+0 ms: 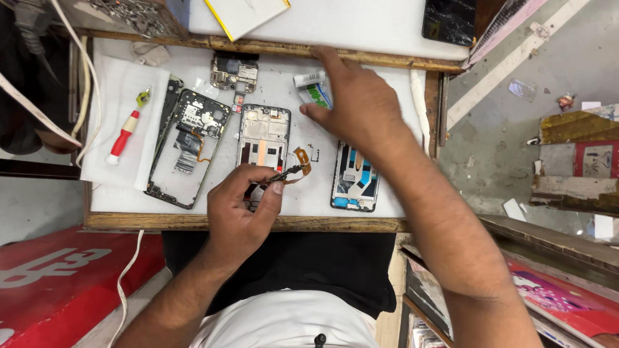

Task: The person works on three disassembled smartphones laid out on a workbench. They handle internal components, including ribbon cables and small connectors, and use a red-handled screwdriver to adjust parts within the phone frames. The person repeatedly picks up, positions, and secures components across the devices.

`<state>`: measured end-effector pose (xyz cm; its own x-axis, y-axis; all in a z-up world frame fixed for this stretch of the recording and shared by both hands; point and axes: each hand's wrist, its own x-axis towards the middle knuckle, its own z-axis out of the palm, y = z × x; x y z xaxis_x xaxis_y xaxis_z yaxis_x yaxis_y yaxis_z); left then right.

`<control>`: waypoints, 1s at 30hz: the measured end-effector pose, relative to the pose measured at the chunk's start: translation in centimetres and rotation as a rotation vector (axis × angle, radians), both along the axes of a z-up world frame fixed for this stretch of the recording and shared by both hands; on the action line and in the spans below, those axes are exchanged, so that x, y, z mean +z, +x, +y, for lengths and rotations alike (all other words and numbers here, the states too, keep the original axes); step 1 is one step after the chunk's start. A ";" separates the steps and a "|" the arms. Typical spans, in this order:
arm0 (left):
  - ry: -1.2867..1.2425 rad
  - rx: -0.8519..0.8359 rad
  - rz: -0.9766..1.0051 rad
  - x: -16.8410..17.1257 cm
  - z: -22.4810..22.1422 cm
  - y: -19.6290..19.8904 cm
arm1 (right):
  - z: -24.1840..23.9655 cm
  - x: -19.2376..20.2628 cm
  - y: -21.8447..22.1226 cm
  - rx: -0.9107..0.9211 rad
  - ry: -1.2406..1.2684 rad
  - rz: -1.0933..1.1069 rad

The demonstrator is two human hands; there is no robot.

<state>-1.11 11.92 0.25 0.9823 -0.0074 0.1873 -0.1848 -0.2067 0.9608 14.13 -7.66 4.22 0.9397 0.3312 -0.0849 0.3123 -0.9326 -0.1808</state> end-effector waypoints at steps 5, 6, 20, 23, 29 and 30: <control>-0.007 -0.037 0.032 -0.6 0.4 -1.5 | 1.6 0.5 -0.4 -0.089 -0.023 0.166; -0.018 -0.045 0.050 -0.7 0.5 -1.7 | 2.0 0.7 -0.4 -0.098 -0.031 0.174; -0.185 -0.077 -0.137 -1.1 1.3 -1.9 | -3.7 0.8 5.2 0.125 0.070 -0.526; -0.063 -0.058 -0.247 -1.1 1.3 -1.4 | -3.8 -0.8 7.1 0.108 0.066 -0.505; -0.121 -0.093 -0.286 -0.4 1.6 -1.4 | -4.5 0.7 4.0 0.178 0.237 -0.626; -0.175 -0.101 -0.277 -0.1 1.6 -1.3 | -4.7 1.5 2.7 0.187 0.294 -0.641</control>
